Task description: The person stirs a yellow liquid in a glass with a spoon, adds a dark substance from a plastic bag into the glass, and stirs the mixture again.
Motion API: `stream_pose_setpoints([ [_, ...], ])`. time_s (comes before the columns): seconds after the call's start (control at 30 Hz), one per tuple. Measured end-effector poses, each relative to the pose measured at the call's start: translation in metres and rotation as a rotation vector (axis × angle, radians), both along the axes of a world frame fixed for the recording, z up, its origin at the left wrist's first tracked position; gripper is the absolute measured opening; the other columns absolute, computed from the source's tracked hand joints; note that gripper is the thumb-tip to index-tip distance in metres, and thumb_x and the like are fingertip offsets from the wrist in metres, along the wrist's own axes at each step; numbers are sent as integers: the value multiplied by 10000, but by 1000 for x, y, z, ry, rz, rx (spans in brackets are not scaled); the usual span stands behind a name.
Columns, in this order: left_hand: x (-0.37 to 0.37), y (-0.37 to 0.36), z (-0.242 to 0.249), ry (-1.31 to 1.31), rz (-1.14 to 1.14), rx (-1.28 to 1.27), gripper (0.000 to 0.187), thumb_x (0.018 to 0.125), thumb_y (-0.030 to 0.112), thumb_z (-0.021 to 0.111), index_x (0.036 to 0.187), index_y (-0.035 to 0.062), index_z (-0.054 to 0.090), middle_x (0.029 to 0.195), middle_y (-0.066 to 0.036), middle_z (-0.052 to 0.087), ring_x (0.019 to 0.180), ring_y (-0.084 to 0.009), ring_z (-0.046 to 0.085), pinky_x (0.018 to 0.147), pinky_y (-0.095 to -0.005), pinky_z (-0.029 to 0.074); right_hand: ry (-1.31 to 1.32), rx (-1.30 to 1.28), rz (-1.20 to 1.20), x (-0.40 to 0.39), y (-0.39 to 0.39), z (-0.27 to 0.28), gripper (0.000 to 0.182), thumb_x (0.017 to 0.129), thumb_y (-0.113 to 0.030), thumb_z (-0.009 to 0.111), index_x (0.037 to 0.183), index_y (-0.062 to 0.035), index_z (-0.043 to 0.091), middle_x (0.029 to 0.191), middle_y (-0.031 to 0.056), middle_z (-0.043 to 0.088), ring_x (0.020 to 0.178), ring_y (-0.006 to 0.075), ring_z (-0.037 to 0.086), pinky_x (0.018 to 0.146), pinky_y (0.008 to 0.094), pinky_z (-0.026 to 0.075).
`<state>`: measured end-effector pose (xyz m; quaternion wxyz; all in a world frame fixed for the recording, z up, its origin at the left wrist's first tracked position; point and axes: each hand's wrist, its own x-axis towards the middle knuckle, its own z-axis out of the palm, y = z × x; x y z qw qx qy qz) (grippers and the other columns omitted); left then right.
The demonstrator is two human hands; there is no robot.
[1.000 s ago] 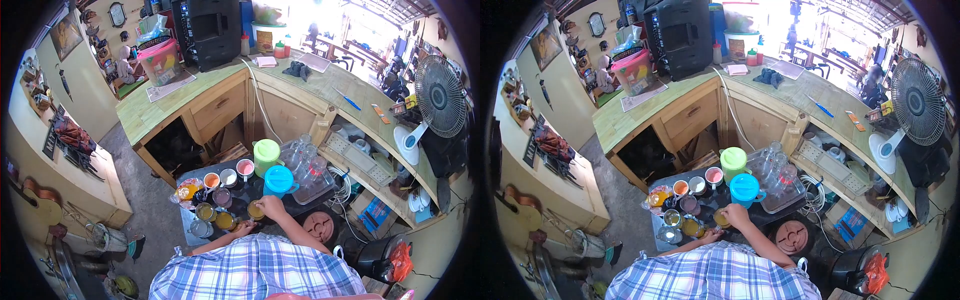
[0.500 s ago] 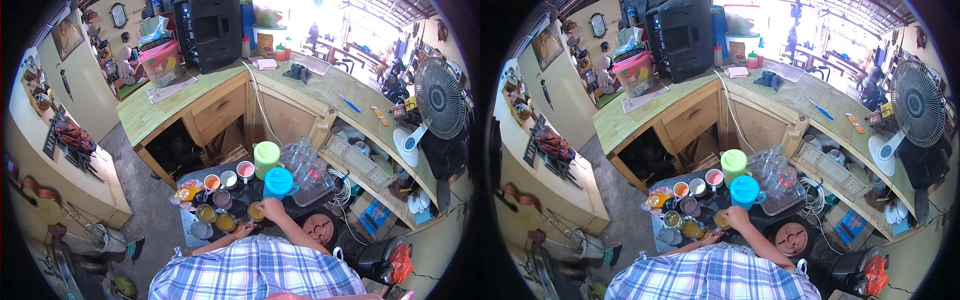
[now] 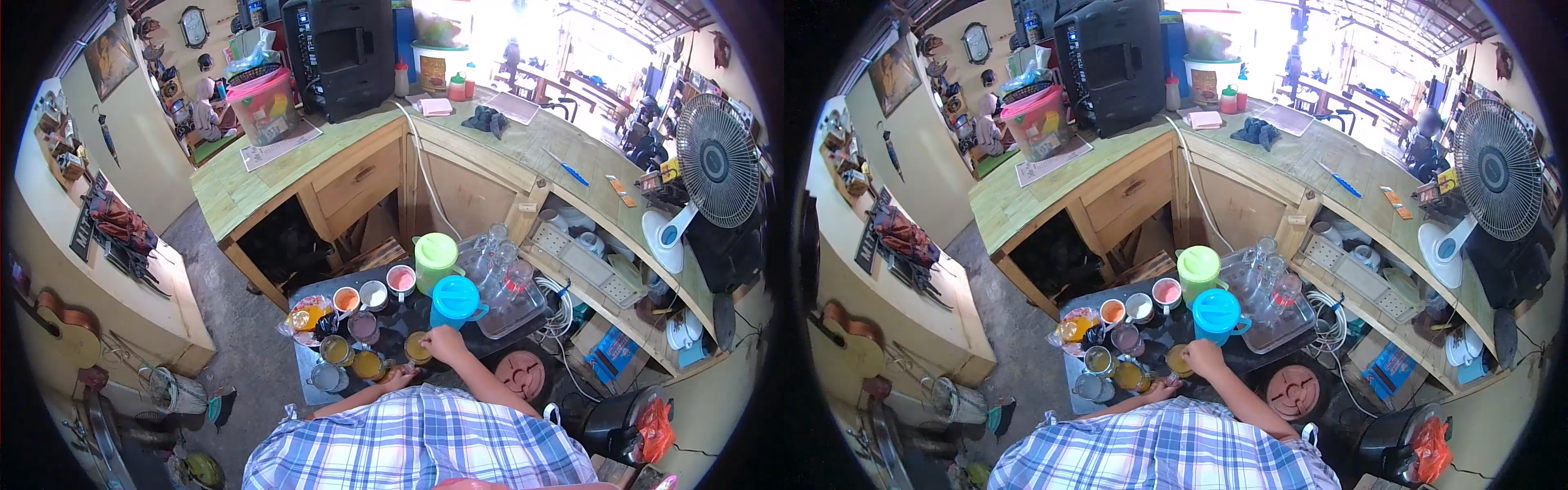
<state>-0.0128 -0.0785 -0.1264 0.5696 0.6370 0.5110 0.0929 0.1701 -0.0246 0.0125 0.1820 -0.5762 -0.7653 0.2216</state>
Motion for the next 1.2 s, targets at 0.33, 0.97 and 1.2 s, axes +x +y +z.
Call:
stream_pose_setpoints([
  [0.33,-5,4,-101,-38,38,88,353,886,427,539,895,107,688,823,-131,645,805,-196,577,733,-346,431,64,-100,19,0,0,2,206,775,-275,674,853,-94,734,790,152,672,732,335,646,683,427,516],
  [0.97,-3,3,-76,-175,82,-155,361,885,391,589,980,58,694,947,-86,668,955,-166,549,815,-355,387,-50,-118,-19,0,-3,9,218,786,-280,666,872,-90,730,747,175,658,689,341,637,661,423,508],
  [1.2,-2,2,-63,-119,60,-110,284,914,301,558,1019,71,689,1001,-106,674,939,-160,561,837,-337,361,101,42,-30,1,-1,2,189,770,-258,685,868,-105,734,752,166,661,704,337,639,667,413,509],
])
